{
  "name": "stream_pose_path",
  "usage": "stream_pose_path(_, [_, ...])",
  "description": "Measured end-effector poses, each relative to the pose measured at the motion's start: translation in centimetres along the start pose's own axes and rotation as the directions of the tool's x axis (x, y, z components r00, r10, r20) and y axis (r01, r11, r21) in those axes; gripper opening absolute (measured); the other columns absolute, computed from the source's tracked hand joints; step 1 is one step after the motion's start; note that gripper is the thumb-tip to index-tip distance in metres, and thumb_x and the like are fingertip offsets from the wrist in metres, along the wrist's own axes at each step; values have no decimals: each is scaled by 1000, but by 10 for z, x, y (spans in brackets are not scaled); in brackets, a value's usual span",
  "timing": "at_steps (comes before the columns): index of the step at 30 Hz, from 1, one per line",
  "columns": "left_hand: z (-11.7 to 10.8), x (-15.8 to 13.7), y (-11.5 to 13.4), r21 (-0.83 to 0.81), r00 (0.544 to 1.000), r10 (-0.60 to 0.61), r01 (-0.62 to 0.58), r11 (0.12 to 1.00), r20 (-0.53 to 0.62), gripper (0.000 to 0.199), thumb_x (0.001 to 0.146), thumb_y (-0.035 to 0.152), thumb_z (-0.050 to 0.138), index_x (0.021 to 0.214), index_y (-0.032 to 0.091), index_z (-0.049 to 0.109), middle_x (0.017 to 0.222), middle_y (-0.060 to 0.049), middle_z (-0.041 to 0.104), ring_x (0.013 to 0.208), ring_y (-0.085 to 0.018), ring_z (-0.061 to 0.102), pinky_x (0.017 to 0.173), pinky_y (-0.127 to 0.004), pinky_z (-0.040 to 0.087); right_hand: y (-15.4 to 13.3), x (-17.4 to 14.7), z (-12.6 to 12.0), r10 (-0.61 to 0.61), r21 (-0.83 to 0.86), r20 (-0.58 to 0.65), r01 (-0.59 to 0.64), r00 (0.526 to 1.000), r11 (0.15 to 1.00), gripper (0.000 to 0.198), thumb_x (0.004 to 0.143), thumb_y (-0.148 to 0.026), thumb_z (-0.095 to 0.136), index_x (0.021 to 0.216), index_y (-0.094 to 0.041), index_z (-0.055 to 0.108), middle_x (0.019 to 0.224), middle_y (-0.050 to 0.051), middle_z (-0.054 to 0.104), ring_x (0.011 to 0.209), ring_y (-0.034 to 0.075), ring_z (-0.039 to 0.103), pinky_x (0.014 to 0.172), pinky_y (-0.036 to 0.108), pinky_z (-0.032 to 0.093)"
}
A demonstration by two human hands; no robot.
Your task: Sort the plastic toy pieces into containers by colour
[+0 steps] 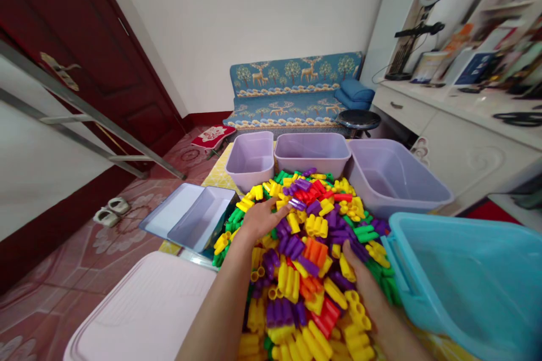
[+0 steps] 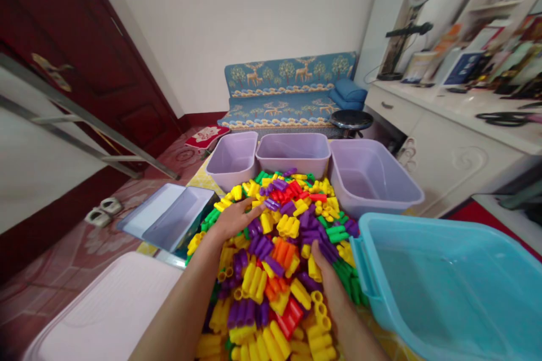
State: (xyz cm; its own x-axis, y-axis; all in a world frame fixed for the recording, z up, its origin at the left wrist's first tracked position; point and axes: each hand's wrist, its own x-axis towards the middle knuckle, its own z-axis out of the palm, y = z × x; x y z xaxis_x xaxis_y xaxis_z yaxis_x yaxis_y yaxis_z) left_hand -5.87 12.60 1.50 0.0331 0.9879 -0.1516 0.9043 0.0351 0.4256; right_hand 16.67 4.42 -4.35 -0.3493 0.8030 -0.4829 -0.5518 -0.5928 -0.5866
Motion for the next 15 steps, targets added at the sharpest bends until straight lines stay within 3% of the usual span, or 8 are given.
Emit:
stream_pose_path(3, [0, 6, 4, -18, 996, 0, 2, 1000, 87, 84, 76, 81, 34, 128, 20, 56, 132, -13, 59, 122, -35, 54, 99, -40, 42, -4, 13, 15, 93, -6, -21, -93, 995, 996, 55, 83, -63, 50, 116, -21, 65, 104, 9, 73, 109, 26, 64, 96, 43, 48])
stream_pose_path(5, [2, 8, 5, -82, 993, 15, -6, 997, 116, 86, 70, 83, 43, 126, 19, 58, 131, -14, 59, 121, -37, 55, 98, -42, 42, -5, 18, 23, 53, -77, -8, -54, 999, 996, 60, 83, -66, 48, 114, -18, 66, 107, 12, 72, 111, 28, 63, 96, 44, 48])
stream_pose_path(8, [6, 6, 5, -318, 988, 88, -45, 947, 124, 81, 63, 76, 60, 122, 19, 62, 128, -11, 62, 117, -36, 57, 97, -41, 45, -5, 26, 27, -63, -212, 19, 65, 998, 975, 62, 82, -66, 48, 115, -16, 65, 110, 14, 71, 113, 30, 61, 95, 48, 47])
stream_pose_path(12, [4, -5, 9, -664, 958, 259, -115, 739, 122, 63, 69, 57, 70, 121, 22, 62, 125, -5, 65, 114, -29, 60, 98, -37, 47, -6, 31, 29, -188, -272, 64, 198, 980, 942, 65, 79, -57, 59, 131, -18, 54, 117, 12, 68, 115, 32, 60, 97, 50, 45])
stream_pose_path(15, [-5, -15, 19, -801, 951, 310, -176, 573, 13, 59, 71, 47, 72, 121, 18, 61, 126, -6, 64, 116, -28, 59, 102, -39, 45, -12, 27, 40, -279, -201, 87, 291, 956, 935, 72, 76, -54, 64, 139, -23, 44, 123, 10, 65, 117, 31, 58, 99, 48, 45])
